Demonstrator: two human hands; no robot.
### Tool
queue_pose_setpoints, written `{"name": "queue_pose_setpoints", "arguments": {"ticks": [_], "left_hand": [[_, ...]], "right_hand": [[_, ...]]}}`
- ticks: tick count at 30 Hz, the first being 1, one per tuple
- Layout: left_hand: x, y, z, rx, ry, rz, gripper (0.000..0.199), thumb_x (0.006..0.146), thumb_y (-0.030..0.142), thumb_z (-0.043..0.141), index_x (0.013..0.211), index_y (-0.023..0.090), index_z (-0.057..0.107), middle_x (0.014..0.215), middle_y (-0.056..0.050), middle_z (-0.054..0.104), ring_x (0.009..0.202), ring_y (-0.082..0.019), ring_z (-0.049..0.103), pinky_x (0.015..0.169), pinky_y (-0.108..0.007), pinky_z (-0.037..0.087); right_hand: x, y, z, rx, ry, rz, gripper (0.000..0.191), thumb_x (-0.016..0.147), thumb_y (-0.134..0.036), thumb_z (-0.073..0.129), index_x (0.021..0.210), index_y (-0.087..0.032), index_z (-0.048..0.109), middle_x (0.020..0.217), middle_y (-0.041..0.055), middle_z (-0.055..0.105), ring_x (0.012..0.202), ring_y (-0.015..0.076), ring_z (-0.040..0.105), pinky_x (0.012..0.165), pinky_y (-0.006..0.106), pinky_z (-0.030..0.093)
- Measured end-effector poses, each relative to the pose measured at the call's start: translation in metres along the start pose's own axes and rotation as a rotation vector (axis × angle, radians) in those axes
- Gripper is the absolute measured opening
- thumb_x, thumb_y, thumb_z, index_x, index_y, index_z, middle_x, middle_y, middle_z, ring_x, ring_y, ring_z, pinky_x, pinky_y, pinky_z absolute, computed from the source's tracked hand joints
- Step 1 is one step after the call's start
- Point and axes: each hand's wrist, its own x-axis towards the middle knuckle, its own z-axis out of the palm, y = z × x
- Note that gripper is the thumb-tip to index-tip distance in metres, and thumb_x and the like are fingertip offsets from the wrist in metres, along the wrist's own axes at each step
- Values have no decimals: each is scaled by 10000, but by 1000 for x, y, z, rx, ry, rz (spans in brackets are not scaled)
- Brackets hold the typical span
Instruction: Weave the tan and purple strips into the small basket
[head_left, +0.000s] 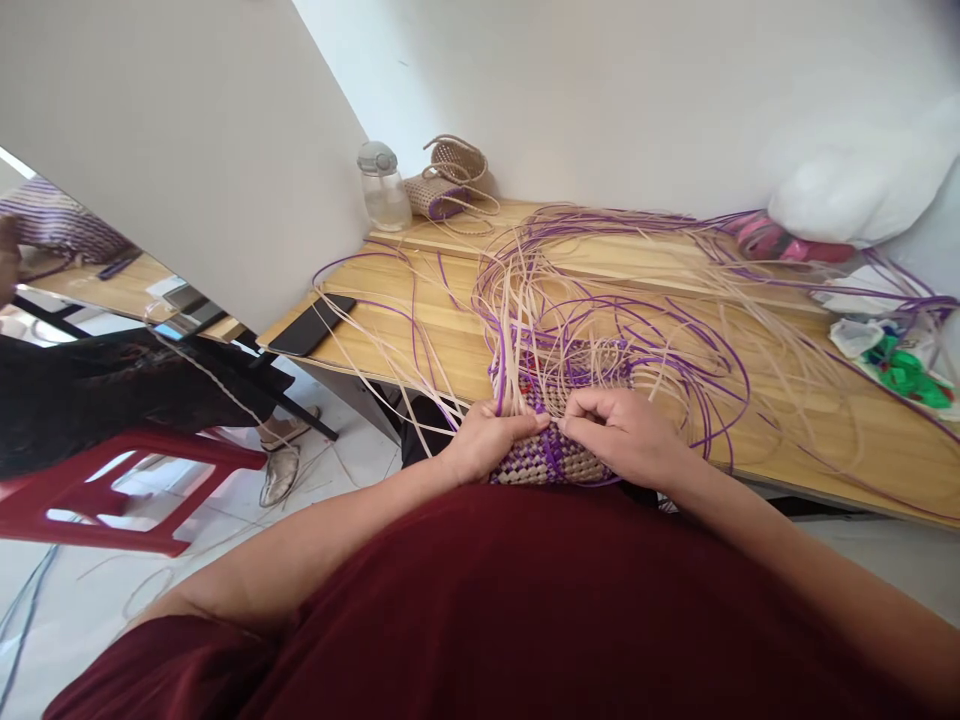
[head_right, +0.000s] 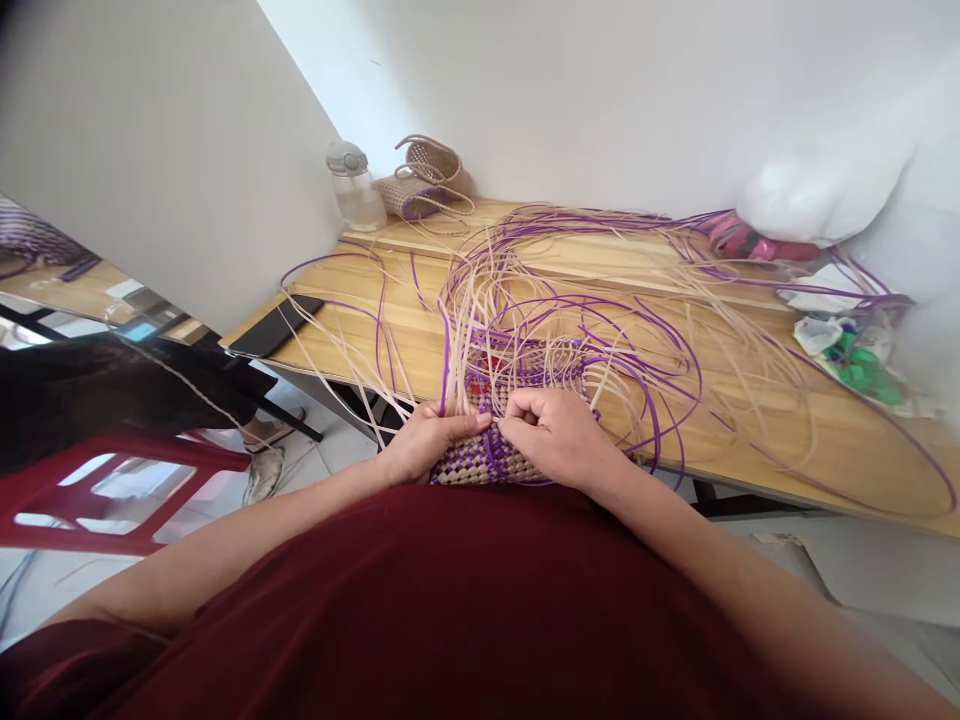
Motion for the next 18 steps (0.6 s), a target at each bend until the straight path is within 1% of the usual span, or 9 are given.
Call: {"name": "queue_pose_setpoints", "arguments": {"ticks": [4,8,10,13,16,18], "left_hand": [[2,-2,2,-61,39,-41,245,581,295,831,692,150,668,648,-14,664,605,-158,610,649,-309,486],[1,-4,3,-86,56,-59,257,570,293,837,686,149,659,633,-4,649,585,-144,595,630,-296,480],[0,-4,3,-82,37,-39,281,584,324,838,712,149,659,640,1,639,590,-133,587,629,-285,473],[-1,-3,2,-20,-8,27,323,587,363,848,727,152,648,636,19,611,585,-111,561,619,-263,452],[1,-3,1,45,19,70,347,554,368,866,695,149,637,611,29,589,568,-100,536,606,-254,440],[3,-4,1,43,48,48,351,539,368,870,691,143,647,624,13,610,589,-115,559,629,-269,460]], "right_hand": [[0,7,3,37,-5,11,189,767,-261,506,595,-183,504,556,-41,469,562,103,415,561,249,308],[-2,11,5,98,-11,11,201,763,-261,499,581,-181,471,549,-39,452,564,103,409,575,250,311],[-2,12,6,107,-7,5,198,760,-257,499,581,-180,465,546,-40,447,558,102,401,570,250,305],[-2,12,7,79,3,3,202,764,-258,507,582,-180,467,536,-45,432,545,98,384,548,246,286],[-2,14,7,77,9,-8,217,777,-257,510,581,-181,461,537,-45,423,548,98,383,547,245,292],[-5,17,5,102,0,-22,235,798,-264,507,583,-182,459,551,-40,426,559,103,391,552,248,308]]}}
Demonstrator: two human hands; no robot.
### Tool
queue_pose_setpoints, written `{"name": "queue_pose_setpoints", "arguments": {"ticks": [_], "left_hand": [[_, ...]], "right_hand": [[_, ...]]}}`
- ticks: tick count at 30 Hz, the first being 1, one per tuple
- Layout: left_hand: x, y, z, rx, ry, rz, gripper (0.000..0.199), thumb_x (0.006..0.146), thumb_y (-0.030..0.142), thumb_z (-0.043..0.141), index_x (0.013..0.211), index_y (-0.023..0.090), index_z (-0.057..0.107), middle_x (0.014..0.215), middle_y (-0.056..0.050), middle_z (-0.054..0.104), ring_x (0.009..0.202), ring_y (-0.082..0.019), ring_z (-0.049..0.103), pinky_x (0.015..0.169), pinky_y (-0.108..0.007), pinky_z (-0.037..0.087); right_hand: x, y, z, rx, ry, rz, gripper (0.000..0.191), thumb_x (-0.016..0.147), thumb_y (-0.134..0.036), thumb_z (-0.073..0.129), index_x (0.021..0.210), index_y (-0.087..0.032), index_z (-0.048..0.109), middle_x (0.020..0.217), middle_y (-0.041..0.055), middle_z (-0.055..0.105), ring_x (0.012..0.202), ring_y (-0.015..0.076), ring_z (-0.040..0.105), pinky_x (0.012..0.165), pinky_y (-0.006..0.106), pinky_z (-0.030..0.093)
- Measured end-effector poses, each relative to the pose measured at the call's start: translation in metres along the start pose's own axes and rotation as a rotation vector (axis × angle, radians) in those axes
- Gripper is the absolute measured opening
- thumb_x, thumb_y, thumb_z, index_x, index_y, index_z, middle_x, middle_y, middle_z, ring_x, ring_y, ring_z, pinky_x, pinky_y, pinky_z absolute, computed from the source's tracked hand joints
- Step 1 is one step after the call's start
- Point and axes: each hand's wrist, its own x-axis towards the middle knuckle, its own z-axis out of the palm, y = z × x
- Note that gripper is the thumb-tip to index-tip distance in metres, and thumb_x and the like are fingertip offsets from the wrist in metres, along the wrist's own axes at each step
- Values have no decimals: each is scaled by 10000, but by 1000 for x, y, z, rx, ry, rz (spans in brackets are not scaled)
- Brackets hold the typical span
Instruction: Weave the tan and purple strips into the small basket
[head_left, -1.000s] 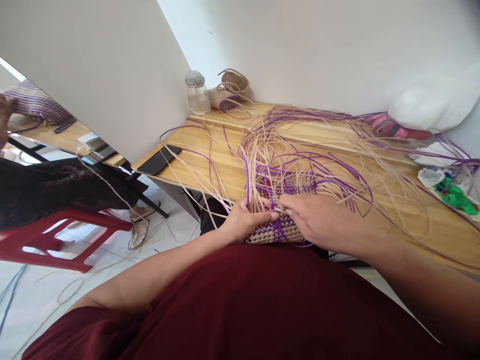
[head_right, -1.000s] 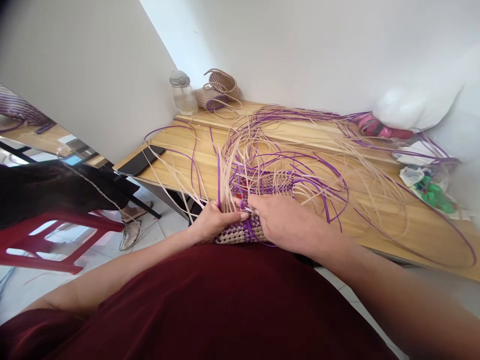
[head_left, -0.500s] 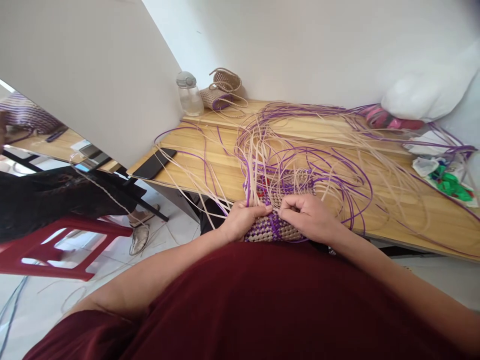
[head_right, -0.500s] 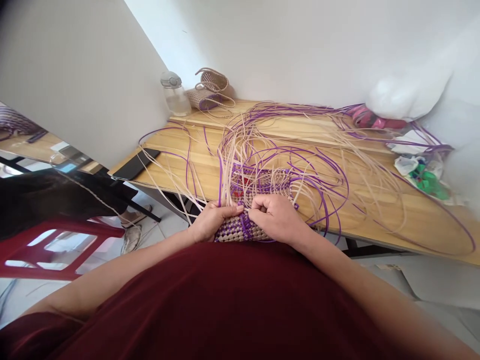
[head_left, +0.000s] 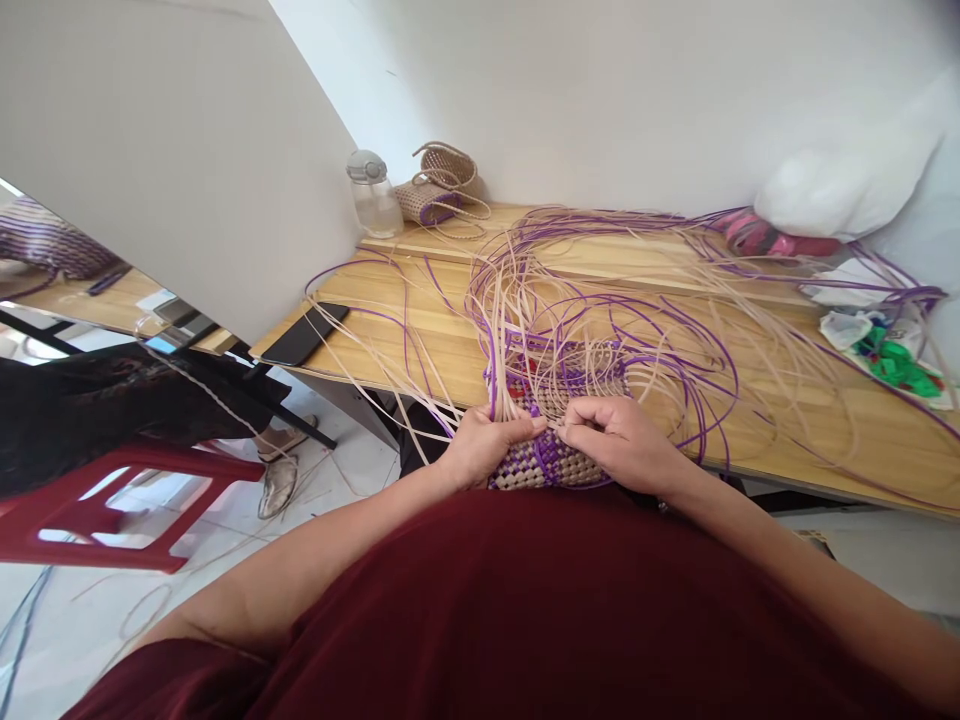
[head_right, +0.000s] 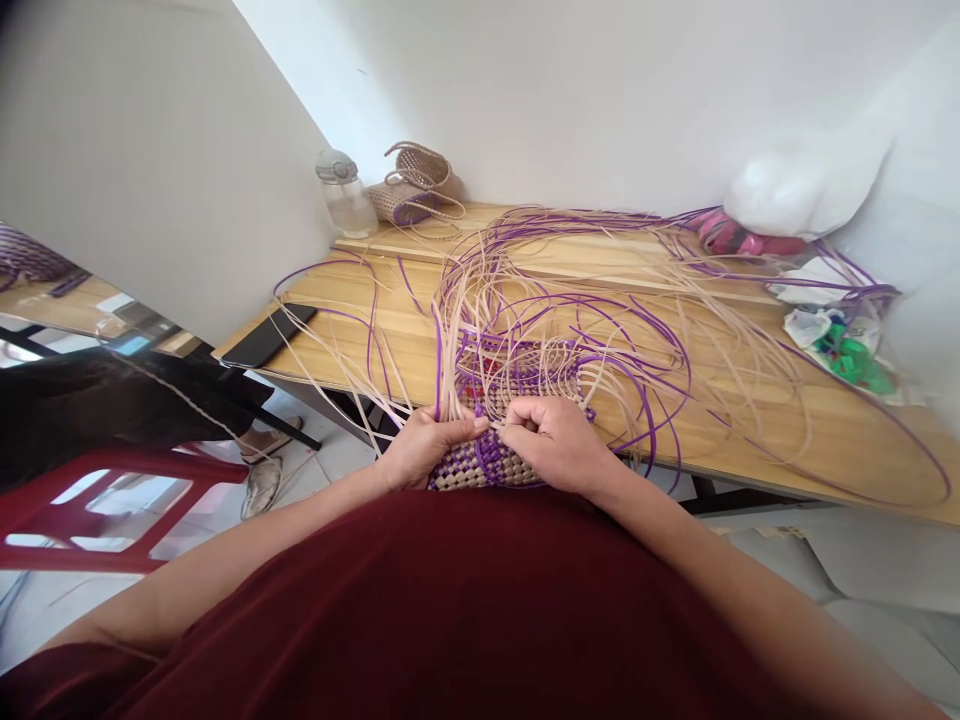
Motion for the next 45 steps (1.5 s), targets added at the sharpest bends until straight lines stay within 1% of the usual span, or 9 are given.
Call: {"name": "queue_pose_setpoints", "arguments": {"ticks": [3,7,13,18,21,24,31,38,45], "left_hand": [[0,1,2,-76,-2,-71,351,527,345,874,709,141,654,658,-10,647,621,-145,602,663,-302,491],[-3,5,6,-154,2,-122,350,518,301,880,722,139,647,659,-20,662,613,-161,619,663,-325,506],[-4,7,6,-195,-3,-119,349,520,294,882,708,139,632,622,-5,635,594,-149,604,636,-308,490],[-3,2,2,-100,2,-10,364,538,360,872,694,144,624,609,22,601,554,-104,541,608,-270,450],[-3,2,1,32,11,64,364,557,397,857,687,147,628,592,33,576,538,-87,498,563,-246,403],[-4,4,0,121,-16,121,361,570,404,851,704,148,634,613,27,591,558,-90,502,563,-240,394],[-7,4,-3,3,-54,48,291,628,368,818,739,147,665,631,21,599,573,-96,518,596,-246,408],[-7,3,-1,-41,-101,70,320,602,359,848,748,129,680,686,1,615,638,-106,546,659,-259,427],[-3,4,0,18,-14,-12,371,542,358,876,728,151,632,630,21,591,576,-104,529,597,-260,405]], "right_hand": [[-8,2,-4,-44,43,-9,264,872,-332,495,654,-187,528,593,-23,488,581,123,436,567,263,343],[-20,-8,-6,-341,401,-255,270,827,-450,641,907,-193,645,932,69,652,911,230,558,850,383,399],[-25,-18,1,-453,85,-394,160,867,-273,613,732,-188,603,812,47,601,837,193,535,805,349,401],[-34,-14,-8,-579,238,-431,133,939,-193,492,972,-188,621,917,62,628,823,172,576,748,292,430],[-38,-25,-15,-721,117,-472,154,925,-169,499,859,-184,637,810,52,626,757,183,580,702,303,412],[-27,-39,-24,-669,-79,-512,182,926,-174,499,801,-176,631,775,42,627,718,167,570,690,293,407],[36,-34,-40,-509,-92,-528,135,912,-226,553,879,-178,675,855,27,685,824,158,605,770,272,401],[40,-29,-28,-320,-148,-384,63,858,-227,625,846,-176,661,733,-24,669,647,98,590,639,220,398],[35,-34,-44,-631,238,-773,169,899,-287,602,828,-189,721,935,60,685,947,219,564,903,370,400]]}}
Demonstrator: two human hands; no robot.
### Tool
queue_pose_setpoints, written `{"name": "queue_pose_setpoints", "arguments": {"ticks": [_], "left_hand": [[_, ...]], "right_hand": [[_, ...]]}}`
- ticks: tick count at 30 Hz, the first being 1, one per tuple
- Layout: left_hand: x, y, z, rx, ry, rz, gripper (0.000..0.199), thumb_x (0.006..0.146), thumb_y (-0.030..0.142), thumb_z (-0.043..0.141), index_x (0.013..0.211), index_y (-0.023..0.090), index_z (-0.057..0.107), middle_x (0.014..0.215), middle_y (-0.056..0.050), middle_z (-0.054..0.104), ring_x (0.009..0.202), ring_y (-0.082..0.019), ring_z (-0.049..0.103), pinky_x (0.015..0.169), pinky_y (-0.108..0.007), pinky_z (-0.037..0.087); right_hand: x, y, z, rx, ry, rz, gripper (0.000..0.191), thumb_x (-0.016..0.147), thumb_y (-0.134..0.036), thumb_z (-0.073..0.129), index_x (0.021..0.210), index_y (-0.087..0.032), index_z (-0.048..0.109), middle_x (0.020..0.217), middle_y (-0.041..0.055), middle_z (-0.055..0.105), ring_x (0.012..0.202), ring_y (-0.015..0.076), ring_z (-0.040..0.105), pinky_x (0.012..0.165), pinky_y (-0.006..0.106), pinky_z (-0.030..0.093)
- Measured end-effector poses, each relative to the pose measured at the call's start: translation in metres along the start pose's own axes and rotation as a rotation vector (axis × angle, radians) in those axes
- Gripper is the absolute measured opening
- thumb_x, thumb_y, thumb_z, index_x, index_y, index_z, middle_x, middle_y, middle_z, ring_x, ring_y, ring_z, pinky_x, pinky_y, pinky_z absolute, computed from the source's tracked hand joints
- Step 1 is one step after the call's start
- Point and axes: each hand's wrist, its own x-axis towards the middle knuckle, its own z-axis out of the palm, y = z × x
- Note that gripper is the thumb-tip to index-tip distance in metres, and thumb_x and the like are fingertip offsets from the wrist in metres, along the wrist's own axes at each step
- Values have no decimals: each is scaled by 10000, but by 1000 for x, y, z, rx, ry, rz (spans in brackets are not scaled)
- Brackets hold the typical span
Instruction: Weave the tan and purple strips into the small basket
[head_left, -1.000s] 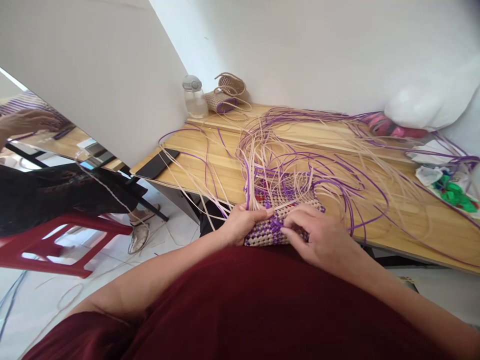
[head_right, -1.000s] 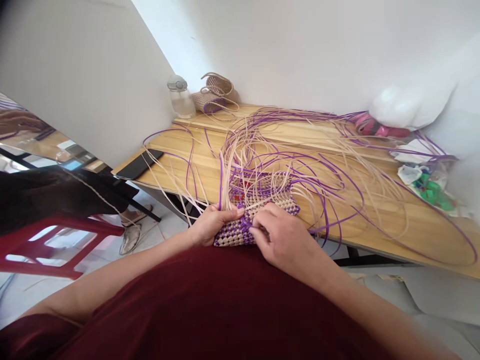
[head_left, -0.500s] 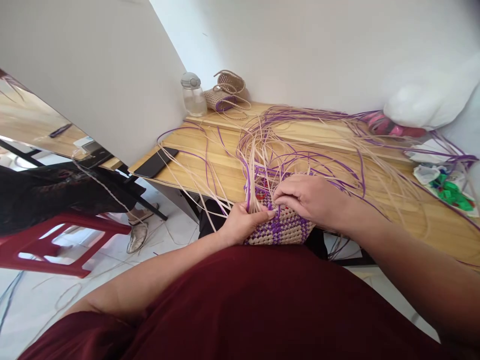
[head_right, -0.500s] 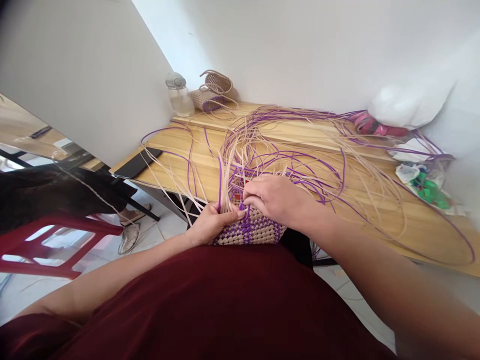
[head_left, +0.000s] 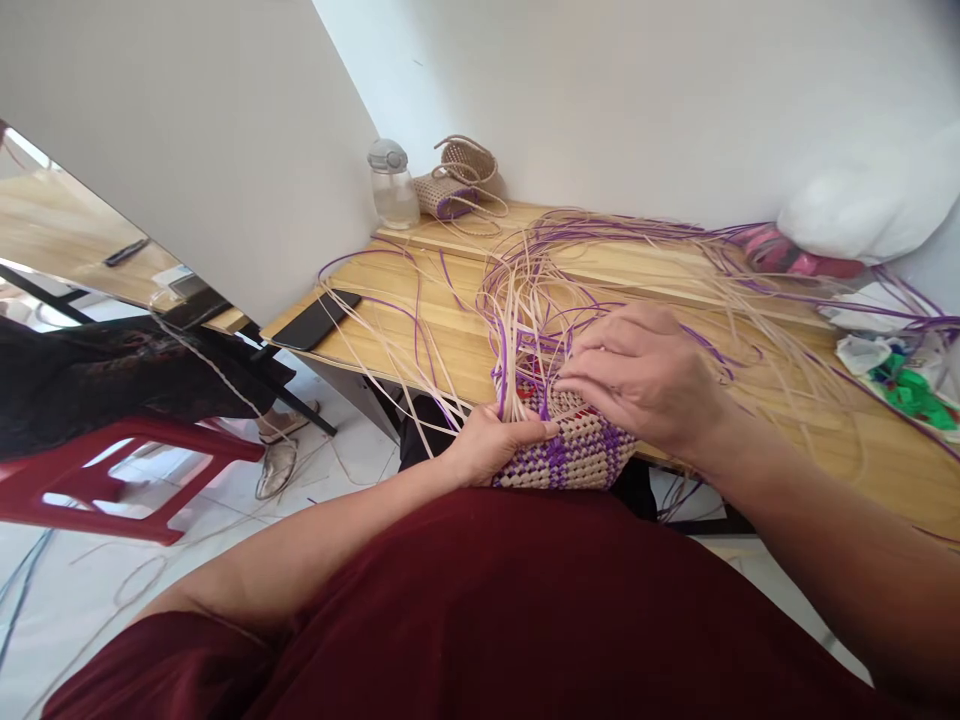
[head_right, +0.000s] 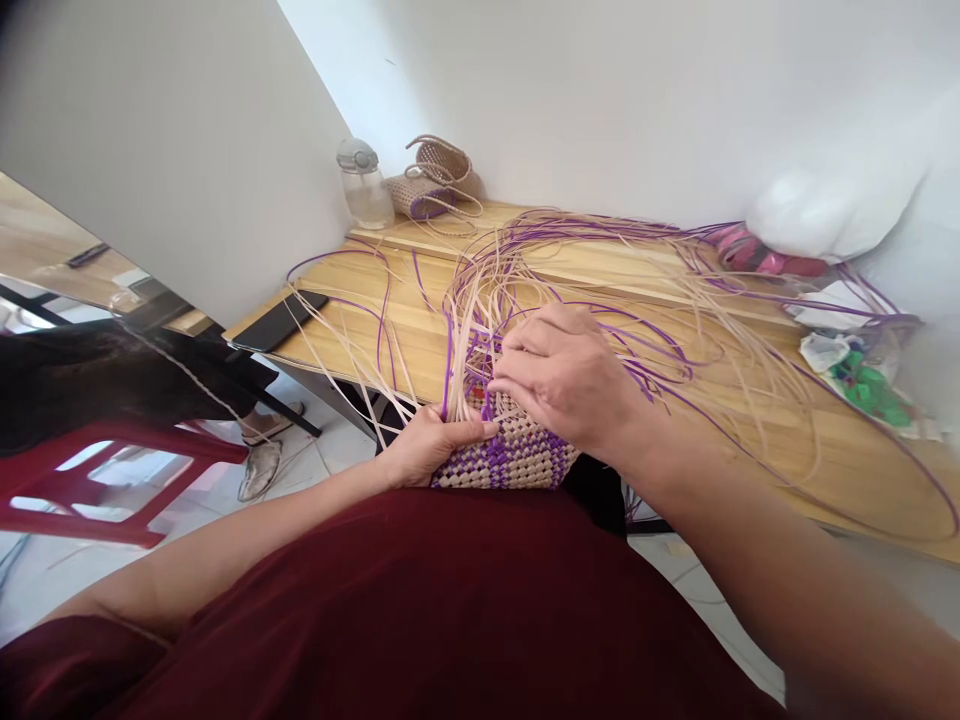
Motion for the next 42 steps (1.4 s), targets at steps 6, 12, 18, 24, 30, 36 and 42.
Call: {"name": "queue_pose_setpoints", "arguments": {"ticks": [6,12,18,24,30,36,42], "left_hand": [[-1,1,3,-78,-1,-24,379,523,339,883,709,153,610,636,15,607,574,-114,553,608,-271,431],[2,-2,1,-2,-16,70,361,534,356,870,707,144,635,627,24,600,571,-101,521,589,-257,413],[1,1,-1,86,-39,150,301,561,322,851,686,131,655,615,20,598,579,-90,494,591,-242,391],[0,0,-2,131,-55,156,315,584,345,847,732,142,655,633,24,583,586,-88,477,590,-245,367],[0,1,-2,129,-76,185,299,587,322,845,695,141,633,617,36,558,578,-77,454,584,-235,358],[-3,5,-1,134,-95,187,304,579,317,847,690,140,627,599,46,538,564,-72,434,572,-233,351],[-5,10,0,177,-114,185,307,585,336,844,682,134,633,593,41,536,564,-76,433,570,-238,346]], "right_hand": [[-23,-5,-9,-47,-317,47,179,903,-233,571,779,-162,678,853,81,645,861,222,555,841,370,426],[-25,-32,-36,383,-441,149,182,947,-234,487,892,-218,660,1044,29,677,942,161,613,838,283,441],[-18,-31,-12,637,-353,389,101,899,-291,585,871,-218,649,845,-26,687,738,102,602,697,223,443],[-22,-22,10,549,-208,622,51,843,-269,634,865,-223,636,764,-52,684,677,93,621,650,217,447],[-10,-27,7,477,-257,552,127,837,-216,618,932,-243,698,770,-64,722,694,82,652,687,205,444],[-5,-23,-1,388,-371,490,218,840,-222,590,989,-253,746,677,-54,690,588,87,581,607,221,399],[8,-17,-9,327,-483,418,237,815,-189,559,936,-249,754,632,-48,642,550,87,516,582,230,350]]}}
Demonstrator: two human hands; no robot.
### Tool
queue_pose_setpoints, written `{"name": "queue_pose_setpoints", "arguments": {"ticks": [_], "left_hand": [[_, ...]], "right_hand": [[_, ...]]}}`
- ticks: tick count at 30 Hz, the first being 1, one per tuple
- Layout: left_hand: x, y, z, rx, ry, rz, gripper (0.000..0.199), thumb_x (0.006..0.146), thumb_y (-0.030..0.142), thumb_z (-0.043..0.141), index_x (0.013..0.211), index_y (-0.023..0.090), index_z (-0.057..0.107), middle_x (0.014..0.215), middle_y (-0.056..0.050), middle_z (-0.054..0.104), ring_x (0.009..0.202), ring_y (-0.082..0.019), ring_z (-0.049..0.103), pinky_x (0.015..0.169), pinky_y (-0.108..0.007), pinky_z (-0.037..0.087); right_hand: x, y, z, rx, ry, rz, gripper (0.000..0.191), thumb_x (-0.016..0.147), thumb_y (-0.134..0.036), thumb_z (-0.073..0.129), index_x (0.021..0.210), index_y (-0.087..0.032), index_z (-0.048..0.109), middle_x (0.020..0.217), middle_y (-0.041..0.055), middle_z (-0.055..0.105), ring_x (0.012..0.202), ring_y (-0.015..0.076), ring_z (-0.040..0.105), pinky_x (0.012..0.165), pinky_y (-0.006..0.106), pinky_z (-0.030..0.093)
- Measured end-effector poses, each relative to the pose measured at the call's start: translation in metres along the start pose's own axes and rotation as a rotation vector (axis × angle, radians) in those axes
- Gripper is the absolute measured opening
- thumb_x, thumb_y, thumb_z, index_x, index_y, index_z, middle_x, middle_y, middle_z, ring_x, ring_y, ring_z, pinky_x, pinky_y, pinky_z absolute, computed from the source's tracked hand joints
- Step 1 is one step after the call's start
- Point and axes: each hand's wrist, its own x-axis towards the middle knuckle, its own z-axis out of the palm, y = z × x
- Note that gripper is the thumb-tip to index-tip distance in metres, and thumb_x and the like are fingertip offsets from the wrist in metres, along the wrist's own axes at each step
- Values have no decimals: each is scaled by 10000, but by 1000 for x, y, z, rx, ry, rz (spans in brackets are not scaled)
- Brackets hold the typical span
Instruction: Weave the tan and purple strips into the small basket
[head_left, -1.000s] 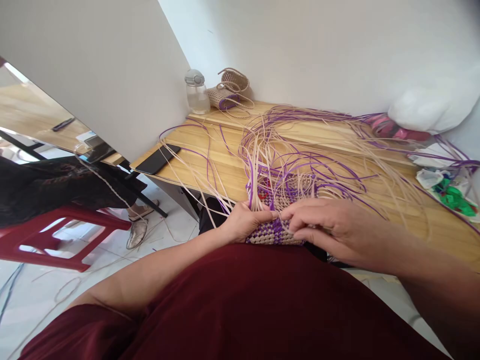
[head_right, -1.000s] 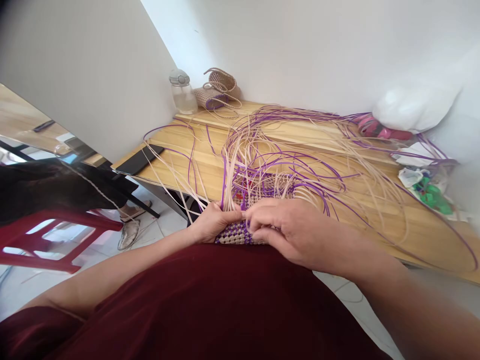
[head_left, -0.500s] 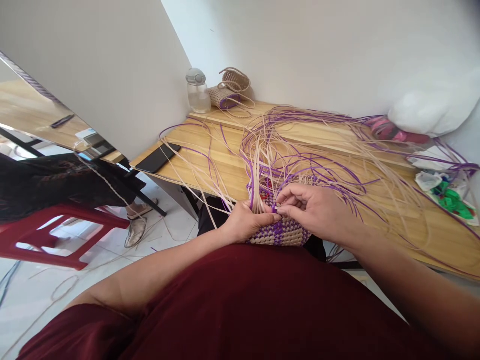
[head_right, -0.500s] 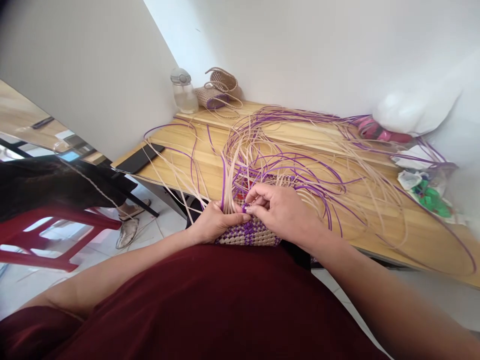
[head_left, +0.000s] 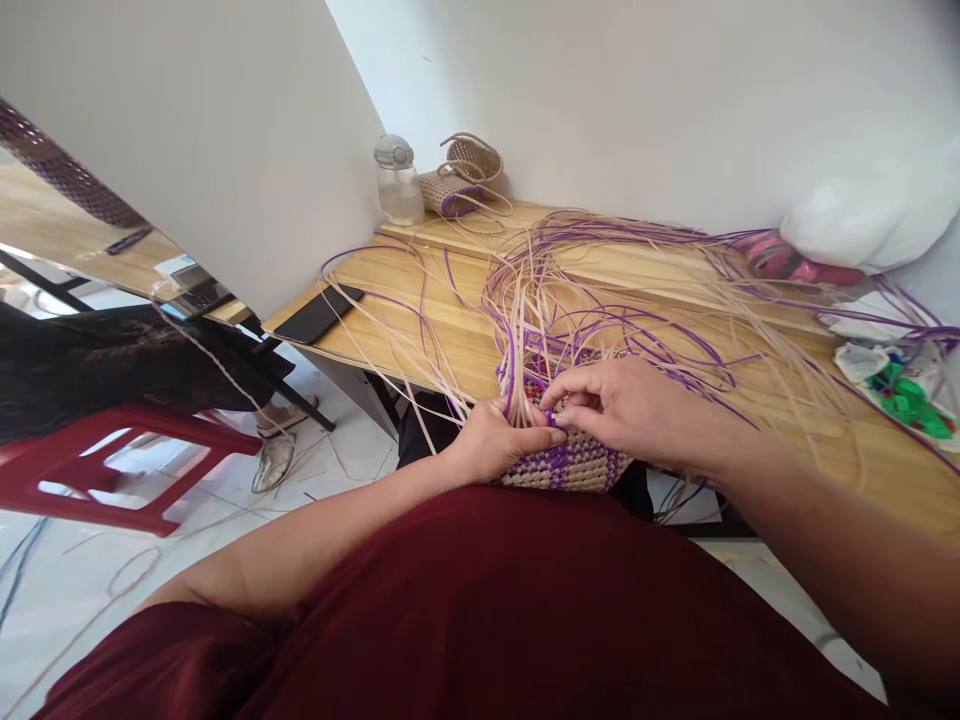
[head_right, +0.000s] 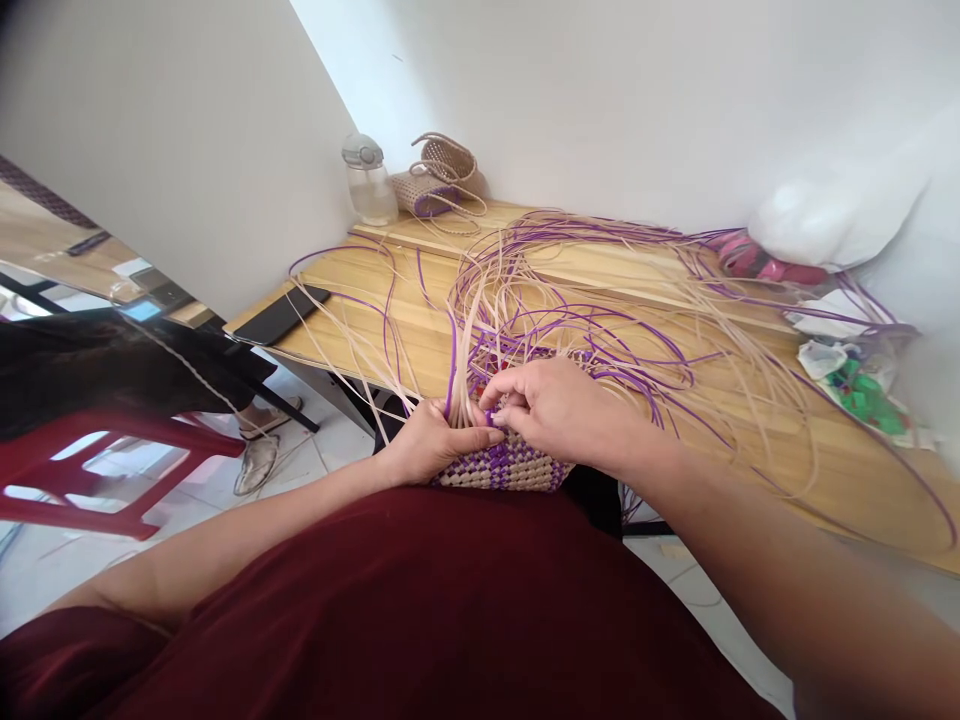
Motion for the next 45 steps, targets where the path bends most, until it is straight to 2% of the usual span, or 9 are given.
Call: {"name": "queue_pose_setpoints", "arguments": {"ticks": [7,13,17,20,26,30,33,39,45], "left_hand": [[1,-3,-1,-9,-33,62,302,622,353,824,756,142,654,692,19,590,630,-100,495,619,-249,381],[1,-1,-1,35,-14,24,325,617,386,824,717,147,629,657,26,558,606,-92,464,604,-251,364],[1,2,0,39,2,6,341,612,391,825,689,149,597,620,39,520,581,-84,436,589,-250,351],[1,3,0,61,-9,25,323,630,379,813,690,147,597,626,35,517,588,-85,434,583,-248,347],[0,3,1,71,3,40,312,629,372,814,695,146,609,631,26,543,578,-90,446,574,-246,354],[0,3,2,22,-34,65,295,643,353,807,778,143,649,709,8,599,646,-109,507,631,-249,396],[0,2,1,11,-44,82,303,651,346,801,836,148,666,772,-3,634,704,-126,547,684,-258,420],[2,-1,-1,44,-15,78,277,631,336,810,688,152,610,639,35,541,611,-96,473,614,-243,377],[4,-6,1,-63,-19,91,245,644,305,796,751,136,653,719,7,621,681,-123,545,699,-262,440]], "right_hand": [[7,-5,-2,79,-85,-14,132,758,-163,578,825,-196,687,668,-27,651,585,102,546,571,222,348],[7,1,-4,74,-105,49,229,758,-179,541,888,-234,720,550,-55,545,486,89,428,503,230,291],[10,1,-2,86,-100,113,243,730,-164,536,885,-222,714,589,-46,592,506,92,463,509,225,312],[10,-3,1,41,-74,127,219,720,-143,541,857,-202,702,606,-34,626,519,94,499,537,227,326],[5,-8,8,-104,63,37,202,724,-102,527,800,-204,684,623,-20,655,540,104,525,568,243,325],[6,-7,7,58,6,22,141,777,-140,560,810,-194,686,650,-27,674,586,105,587,602,230,386],[7,-4,5,166,-31,33,142,807,-184,593,892,-193,707,726,-19,704,654,111,633,644,224,433],[-5,2,12,-128,101,-152,261,866,-121,517,1043,-196,695,996,54,694,902,177,623,791,284,435],[-13,-14,27,-272,124,-74,262,906,-112,478,1016,-212,693,919,41,667,856,175,596,743,286,424]]}}
